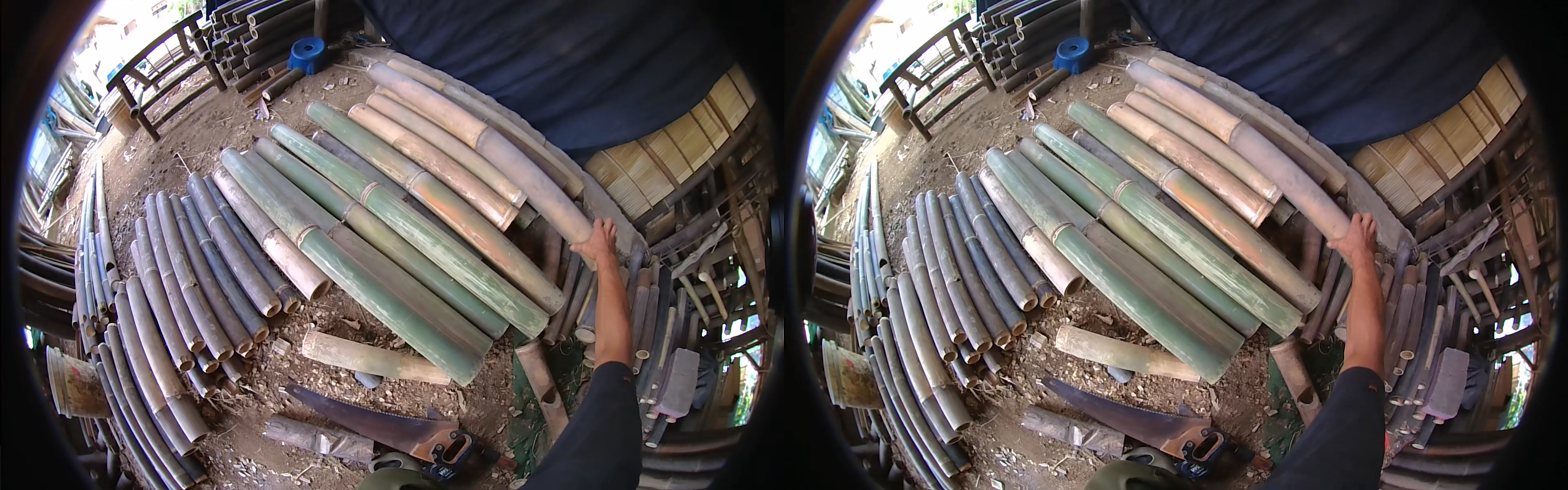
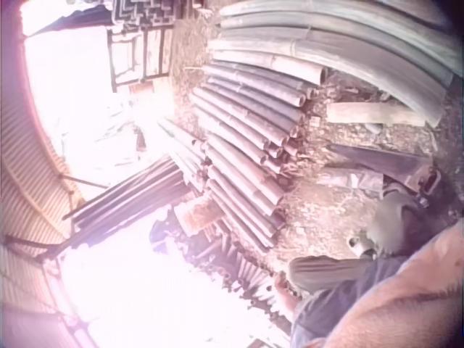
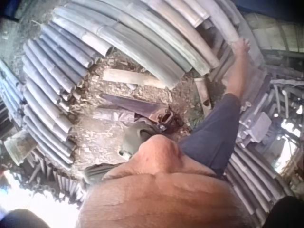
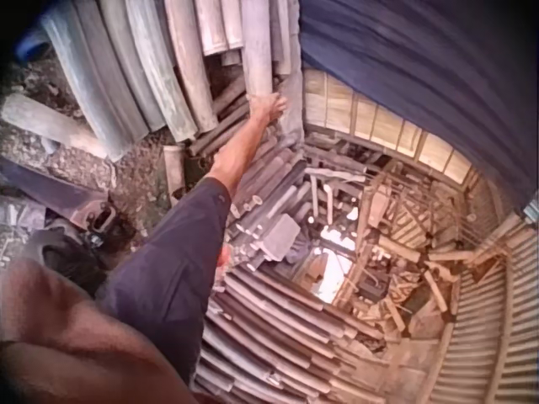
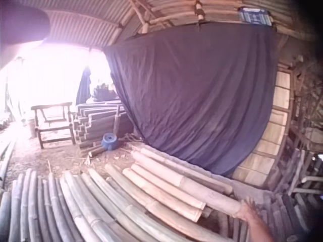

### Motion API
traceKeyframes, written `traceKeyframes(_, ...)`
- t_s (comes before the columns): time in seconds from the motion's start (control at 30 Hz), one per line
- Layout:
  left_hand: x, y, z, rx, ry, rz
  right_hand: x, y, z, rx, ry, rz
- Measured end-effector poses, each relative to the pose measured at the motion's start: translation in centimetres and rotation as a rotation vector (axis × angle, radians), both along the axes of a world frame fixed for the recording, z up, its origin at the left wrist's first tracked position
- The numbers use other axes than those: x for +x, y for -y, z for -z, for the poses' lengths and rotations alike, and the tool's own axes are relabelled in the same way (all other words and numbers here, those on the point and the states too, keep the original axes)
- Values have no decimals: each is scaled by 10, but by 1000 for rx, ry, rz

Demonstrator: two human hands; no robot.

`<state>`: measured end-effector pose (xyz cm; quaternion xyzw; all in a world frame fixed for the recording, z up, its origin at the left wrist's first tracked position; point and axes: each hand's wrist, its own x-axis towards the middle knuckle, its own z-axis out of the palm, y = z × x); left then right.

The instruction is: The person measures a length of bamboo with a tape measure and then saws it into segments using a hand saw.

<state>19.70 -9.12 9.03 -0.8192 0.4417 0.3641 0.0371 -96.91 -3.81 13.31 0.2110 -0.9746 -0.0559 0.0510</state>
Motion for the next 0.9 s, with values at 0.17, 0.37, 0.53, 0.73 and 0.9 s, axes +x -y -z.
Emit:
traceKeyframes(0.17,-5,-6,-3,-87,-51,11,46,-3,-1,-25,208,-204)
traceKeyframes(0.37,-142,29,-65,-238,-312,80,241,9,-5,-717,1277,-432)
traceKeyframes(0.53,-343,55,-70,-4,-936,342,454,-10,67,-1193,2421,48)
traceKeyframes(0.73,-410,50,-12,88,-944,582,597,-60,103,-510,2091,-744)
traceKeyframes(0.9,-294,-4,0,14,-598,612,556,-9,108,-517,2157,-166)
